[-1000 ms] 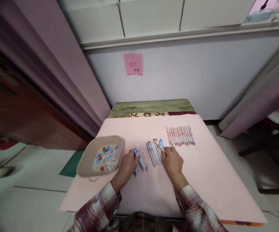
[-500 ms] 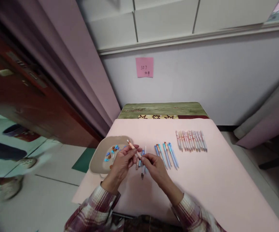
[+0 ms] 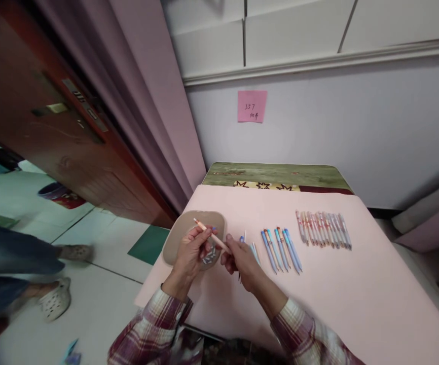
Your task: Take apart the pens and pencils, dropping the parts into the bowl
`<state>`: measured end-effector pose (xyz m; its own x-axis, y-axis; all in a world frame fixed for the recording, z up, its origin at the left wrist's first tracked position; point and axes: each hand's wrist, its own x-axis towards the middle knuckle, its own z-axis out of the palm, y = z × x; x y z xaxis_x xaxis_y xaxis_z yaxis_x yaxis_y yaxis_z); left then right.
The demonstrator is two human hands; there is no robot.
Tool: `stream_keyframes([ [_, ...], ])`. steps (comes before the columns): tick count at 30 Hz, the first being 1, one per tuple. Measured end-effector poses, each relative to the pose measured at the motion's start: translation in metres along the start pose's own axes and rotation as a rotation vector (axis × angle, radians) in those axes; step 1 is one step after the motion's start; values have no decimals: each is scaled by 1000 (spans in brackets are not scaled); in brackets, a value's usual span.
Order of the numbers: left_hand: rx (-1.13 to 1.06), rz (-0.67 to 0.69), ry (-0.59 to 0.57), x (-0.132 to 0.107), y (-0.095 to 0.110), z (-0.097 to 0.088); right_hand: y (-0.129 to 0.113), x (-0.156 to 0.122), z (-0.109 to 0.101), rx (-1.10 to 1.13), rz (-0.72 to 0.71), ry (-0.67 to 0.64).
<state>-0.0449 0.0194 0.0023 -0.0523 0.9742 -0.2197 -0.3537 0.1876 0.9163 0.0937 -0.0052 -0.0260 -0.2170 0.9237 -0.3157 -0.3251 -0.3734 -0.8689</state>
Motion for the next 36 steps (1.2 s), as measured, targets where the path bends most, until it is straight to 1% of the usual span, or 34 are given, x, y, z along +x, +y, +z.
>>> stream_keyframes([
  [2,9,3,22,0,1,-5,1,1,5,-18,11,-13],
  [6,2,-6,56,1,4,-13,2,2,14,-1,-96,60],
  [8,0,-6,59,1,5,-16,5,3,17,13,-69,50],
  [11,5,-4,63,1,5,-18,10,6,19,-3,2,-12],
  [13,5,-2,61,1,3,-19,14,7,19,-16,-2,-8],
  [15,1,4,62,1,0,-20,15,7,18,-34,-35,28],
  [18,-12,24,82,5,-4,-23,14,6,14,-88,-93,114],
  [20,-21,60,133,8,-3,-26,15,4,11,-117,-134,171],
  [22,13,117,190,12,1,-30,16,2,9,-125,-152,194],
  [24,146,197,221,13,6,-35,18,0,7,-120,-149,189],
  [25,255,253,231,13,8,-37,19,-1,7,-114,-144,188],
  [29,811,575,294,9,9,-45,21,-3,7,-97,-143,199],
  [31,1009,679,289,8,6,-49,20,-3,6,-102,-148,191],
  [33,1098,705,289,8,2,-51,20,-4,4,-110,-152,186],
  [36,1094,687,328,9,1,-52,21,-4,1,-119,-163,195],
])
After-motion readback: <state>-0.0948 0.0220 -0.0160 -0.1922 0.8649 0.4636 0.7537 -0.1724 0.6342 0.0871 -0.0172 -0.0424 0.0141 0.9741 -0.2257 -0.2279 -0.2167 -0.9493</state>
